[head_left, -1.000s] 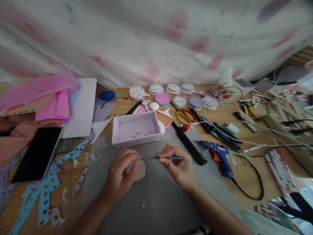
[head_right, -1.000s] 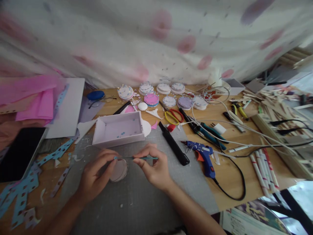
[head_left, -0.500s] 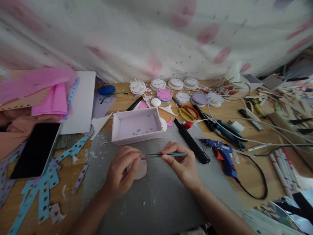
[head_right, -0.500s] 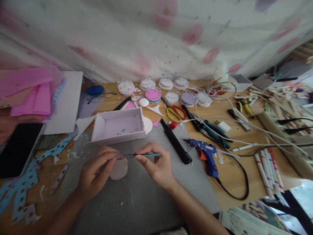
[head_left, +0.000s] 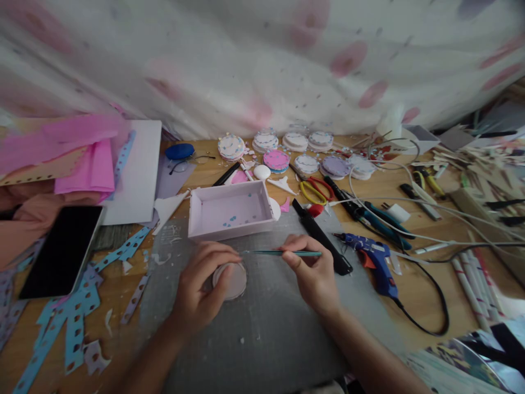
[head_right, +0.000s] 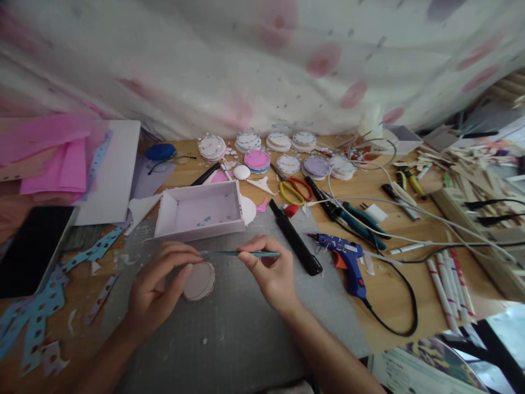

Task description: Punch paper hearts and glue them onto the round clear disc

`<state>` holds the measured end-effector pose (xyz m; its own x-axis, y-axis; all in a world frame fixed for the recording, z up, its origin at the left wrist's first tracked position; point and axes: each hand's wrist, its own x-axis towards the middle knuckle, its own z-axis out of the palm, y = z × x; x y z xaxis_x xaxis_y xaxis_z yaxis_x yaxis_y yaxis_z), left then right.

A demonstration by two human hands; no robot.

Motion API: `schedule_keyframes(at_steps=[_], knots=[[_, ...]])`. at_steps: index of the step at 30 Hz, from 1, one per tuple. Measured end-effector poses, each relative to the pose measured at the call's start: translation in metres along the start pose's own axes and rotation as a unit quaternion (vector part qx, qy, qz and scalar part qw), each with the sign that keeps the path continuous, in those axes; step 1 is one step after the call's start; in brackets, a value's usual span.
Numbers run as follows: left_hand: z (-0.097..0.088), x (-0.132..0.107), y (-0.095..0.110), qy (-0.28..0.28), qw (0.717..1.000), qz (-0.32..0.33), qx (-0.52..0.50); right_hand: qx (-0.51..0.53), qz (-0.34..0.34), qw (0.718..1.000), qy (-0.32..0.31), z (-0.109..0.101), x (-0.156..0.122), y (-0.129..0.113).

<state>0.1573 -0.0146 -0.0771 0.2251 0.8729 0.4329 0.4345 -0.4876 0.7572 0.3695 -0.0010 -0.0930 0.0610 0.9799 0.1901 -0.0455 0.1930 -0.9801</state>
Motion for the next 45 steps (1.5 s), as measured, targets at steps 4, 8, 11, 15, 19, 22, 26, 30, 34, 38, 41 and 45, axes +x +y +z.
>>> schedule_keyframes(at_steps=[4, 8, 11, 15, 19, 22, 26, 30, 34, 38, 41, 45], knots=[[-0.003, -0.001, 0.001, 0.041, 0.999, -0.010, -0.029, -0.076, -0.130, 0.989, 0.011, 0.003, 0.000, -0.011], [-0.004, -0.002, 0.003, 0.041, 0.997, -0.016, -0.056, -0.209, -0.297, 0.932, -0.001, 0.009, -0.010, -0.025], [-0.004, -0.001, 0.005, 0.024, 0.996, -0.018, -0.078, -0.350, -0.398, 0.847, -0.038, 0.016, -0.022, -0.027], [-0.003, -0.003, 0.006, 0.012, 0.992, -0.041, -0.115, -0.414, -0.465, 0.778, -0.081, 0.031, -0.036, -0.023], [0.000, -0.009, 0.000, 0.024, 0.984, -0.100, -0.147, -0.438, -0.423, 0.786, -0.105, 0.046, -0.038, -0.024], [0.000, -0.011, -0.002, 0.025, 0.978, -0.130, -0.163, -0.436, -0.397, 0.801, -0.101, 0.038, -0.039, -0.030], [-0.001, -0.012, -0.003, 0.024, 0.972, -0.144, -0.186, -0.456, -0.345, 0.819, 0.054, -0.017, -0.050, -0.030], [-0.002, -0.013, -0.004, 0.013, 0.967, -0.143, -0.210, -0.536, -0.142, 0.770, 0.317, -0.097, -0.063, -0.017], [-0.002, -0.014, -0.002, -0.027, 0.966, -0.128, -0.221, -0.622, 0.110, 0.721, 0.285, -0.139, -0.064, 0.002], [-0.002, -0.012, 0.001, -0.064, 0.969, -0.109, -0.211, -0.630, 0.236, 0.704, 0.225, -0.139, -0.049, 0.012], [-0.001, -0.010, 0.001, -0.074, 0.973, -0.096, -0.194, -0.617, 0.246, 0.715, 0.218, -0.142, -0.037, 0.012], [0.000, -0.009, 0.001, -0.073, 0.979, -0.082, -0.174, -0.588, 0.255, 0.733, 0.228, -0.161, -0.036, 0.007]])
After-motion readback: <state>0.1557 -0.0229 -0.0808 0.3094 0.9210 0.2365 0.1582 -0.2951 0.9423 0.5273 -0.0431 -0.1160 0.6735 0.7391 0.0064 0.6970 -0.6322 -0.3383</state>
